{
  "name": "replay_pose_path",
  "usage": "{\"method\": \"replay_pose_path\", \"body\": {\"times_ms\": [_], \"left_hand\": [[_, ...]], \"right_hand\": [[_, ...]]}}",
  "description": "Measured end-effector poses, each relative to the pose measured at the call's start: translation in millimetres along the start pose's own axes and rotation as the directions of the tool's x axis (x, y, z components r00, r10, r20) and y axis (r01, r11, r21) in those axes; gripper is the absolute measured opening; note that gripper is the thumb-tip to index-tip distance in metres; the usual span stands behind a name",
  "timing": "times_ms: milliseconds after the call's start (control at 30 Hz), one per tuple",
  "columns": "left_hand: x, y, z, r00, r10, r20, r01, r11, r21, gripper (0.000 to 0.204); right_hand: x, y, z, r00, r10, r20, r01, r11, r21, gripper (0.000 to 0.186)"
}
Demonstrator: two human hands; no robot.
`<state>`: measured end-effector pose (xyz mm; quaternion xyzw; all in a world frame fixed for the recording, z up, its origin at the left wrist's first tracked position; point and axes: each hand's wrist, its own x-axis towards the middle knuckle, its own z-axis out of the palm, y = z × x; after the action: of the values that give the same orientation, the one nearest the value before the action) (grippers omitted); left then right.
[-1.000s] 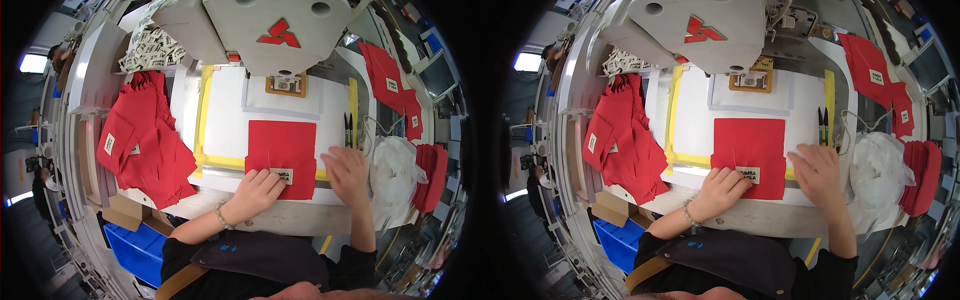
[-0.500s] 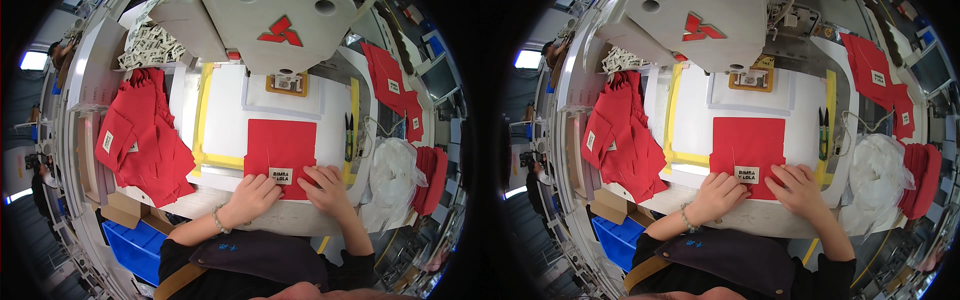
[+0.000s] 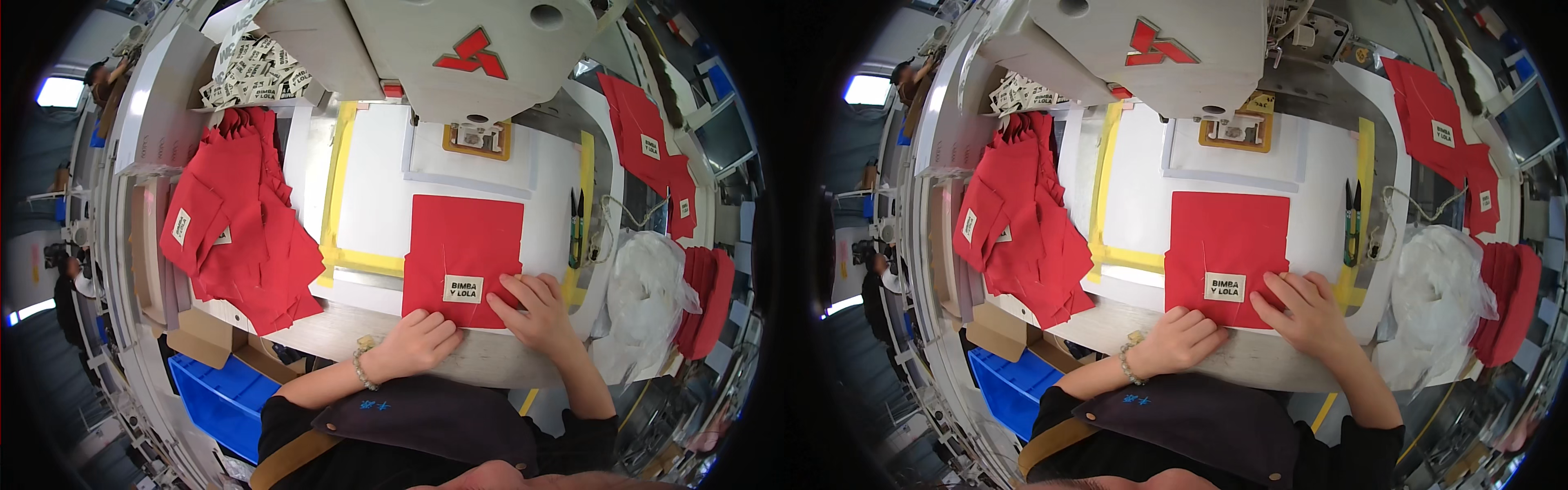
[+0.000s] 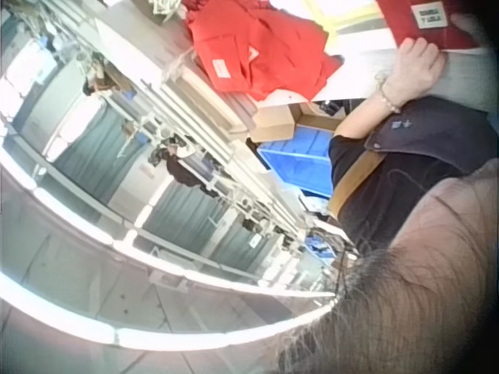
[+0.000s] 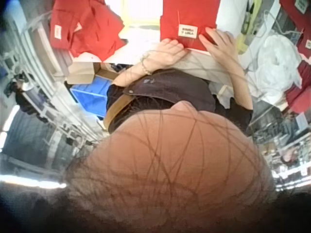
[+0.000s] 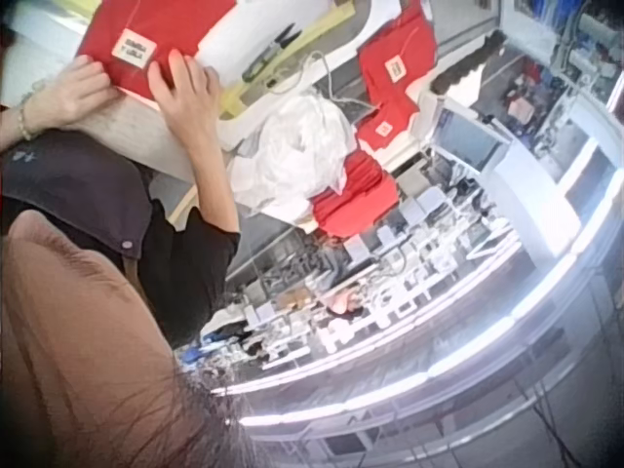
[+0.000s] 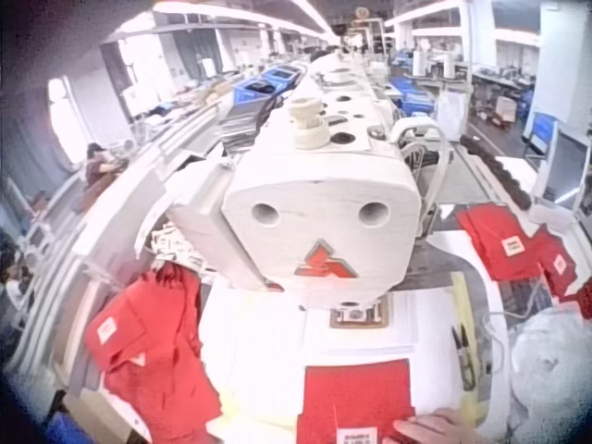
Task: The person sews white rectangular labels onto red fabric pieces using an industrial sewing machine. They align the fabric and label under the presser foot, operate the machine to stitch the label, and then use scissors to cut the thread. The finished pieces are stacked on the table.
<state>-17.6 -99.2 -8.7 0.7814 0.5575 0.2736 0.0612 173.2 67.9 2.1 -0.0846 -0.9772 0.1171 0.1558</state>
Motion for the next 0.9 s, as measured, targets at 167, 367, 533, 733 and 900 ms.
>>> {"method": "replay_pose_path", "body": {"times_ms": [167,367,533,733,900], "left_hand": [[-2,-1,0,1.000,0.015,-0.027,-0.017,0.998,-0.055,0.016],[-3,-6,-2,0.998,0.060,0.018,-0.059,0.997,-0.045,0.017],[-5,-7,0,0.996,0.079,0.043,-0.079,0.997,-0.014,0.017],[-5,-8,-1,0.995,0.080,0.065,-0.079,0.997,-0.018,0.017],[-3,-8,-2,0.995,0.081,0.062,-0.080,0.997,-0.022,0.017]], "right_hand": [[-1,1,1,1.000,-0.009,-0.001,0.009,1.000,-0.006,0.035],[2,-2,-2,0.999,-0.035,0.013,0.036,0.999,-0.031,0.037],[7,-2,-8,0.998,-0.040,0.052,0.044,0.996,-0.074,0.037],[6,-2,-8,0.997,-0.050,0.063,0.056,0.993,-0.103,0.038],[10,-3,-11,0.994,-0.080,0.076,0.091,0.983,-0.158,0.037]]}}
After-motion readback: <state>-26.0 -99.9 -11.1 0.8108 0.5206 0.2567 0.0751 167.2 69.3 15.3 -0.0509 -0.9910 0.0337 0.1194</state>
